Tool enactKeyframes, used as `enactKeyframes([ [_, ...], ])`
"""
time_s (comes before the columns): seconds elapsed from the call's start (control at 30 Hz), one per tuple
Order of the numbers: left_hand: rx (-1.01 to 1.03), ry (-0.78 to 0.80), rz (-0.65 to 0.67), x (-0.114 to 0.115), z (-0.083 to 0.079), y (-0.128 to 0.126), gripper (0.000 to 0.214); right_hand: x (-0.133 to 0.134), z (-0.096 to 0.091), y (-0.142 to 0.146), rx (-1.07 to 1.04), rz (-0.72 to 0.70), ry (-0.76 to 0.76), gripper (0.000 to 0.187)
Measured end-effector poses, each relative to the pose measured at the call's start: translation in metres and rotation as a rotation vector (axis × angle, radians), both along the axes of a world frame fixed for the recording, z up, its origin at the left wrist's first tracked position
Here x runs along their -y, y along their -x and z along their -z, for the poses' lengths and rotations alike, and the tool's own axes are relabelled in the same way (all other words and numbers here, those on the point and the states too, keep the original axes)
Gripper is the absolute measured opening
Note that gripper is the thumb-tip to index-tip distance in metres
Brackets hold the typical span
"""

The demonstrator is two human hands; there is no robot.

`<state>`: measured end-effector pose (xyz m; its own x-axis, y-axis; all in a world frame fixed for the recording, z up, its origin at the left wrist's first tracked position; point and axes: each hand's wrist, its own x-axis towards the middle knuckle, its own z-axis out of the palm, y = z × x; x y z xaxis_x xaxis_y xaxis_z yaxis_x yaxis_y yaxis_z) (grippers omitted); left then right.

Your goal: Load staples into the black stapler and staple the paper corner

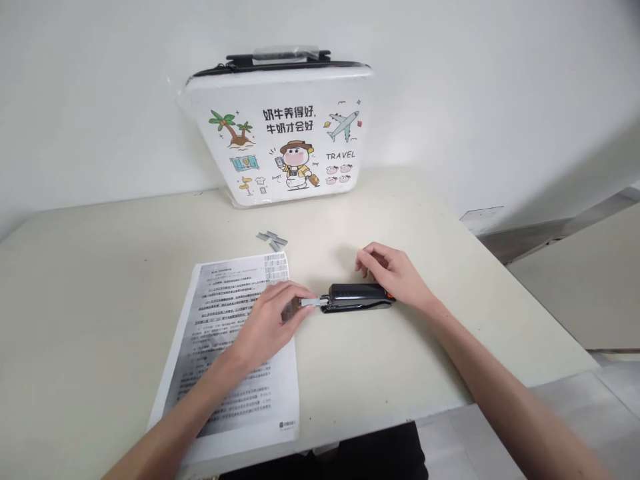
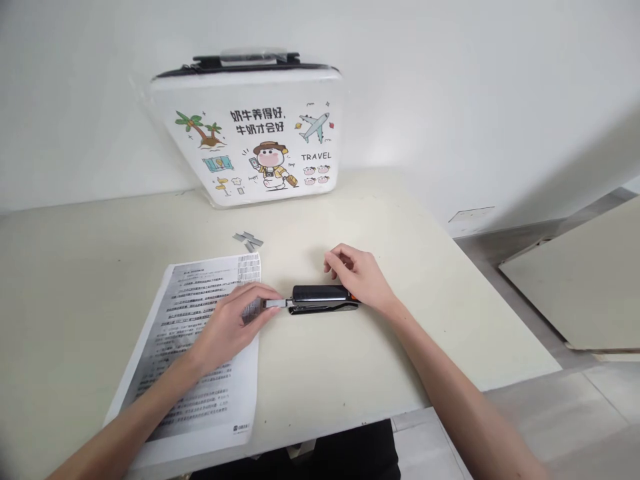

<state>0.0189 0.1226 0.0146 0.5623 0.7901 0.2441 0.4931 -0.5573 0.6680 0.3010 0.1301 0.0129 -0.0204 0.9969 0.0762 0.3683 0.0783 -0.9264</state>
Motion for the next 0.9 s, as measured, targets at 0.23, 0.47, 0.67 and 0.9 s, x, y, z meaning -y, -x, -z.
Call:
enactKeyframes([
  [0.23,-0.02,-0.074,0.025,0.0,0.002,-0.001,0.011,0.001,-0.001,0.002,-0.029,-0.001,0.023,0.047],
  [0.47,-0.105,-0.077,0.15,-0.015,-0.004,0.019,0.019,0.002,0.001,0.002,-0.24,-0.054,0.181,0.045],
  [0.67,-0.01,0.036,0.203,-0.031,-0.005,0.036,0.014,0.007,-0.001,0.008,-0.486,-0.063,0.258,0.041],
  [0.9,0.099,0.175,0.246,-0.023,-0.002,0.025,0.013,0.012,-0.001,0.02,-0.557,-0.106,0.256,0.044],
])
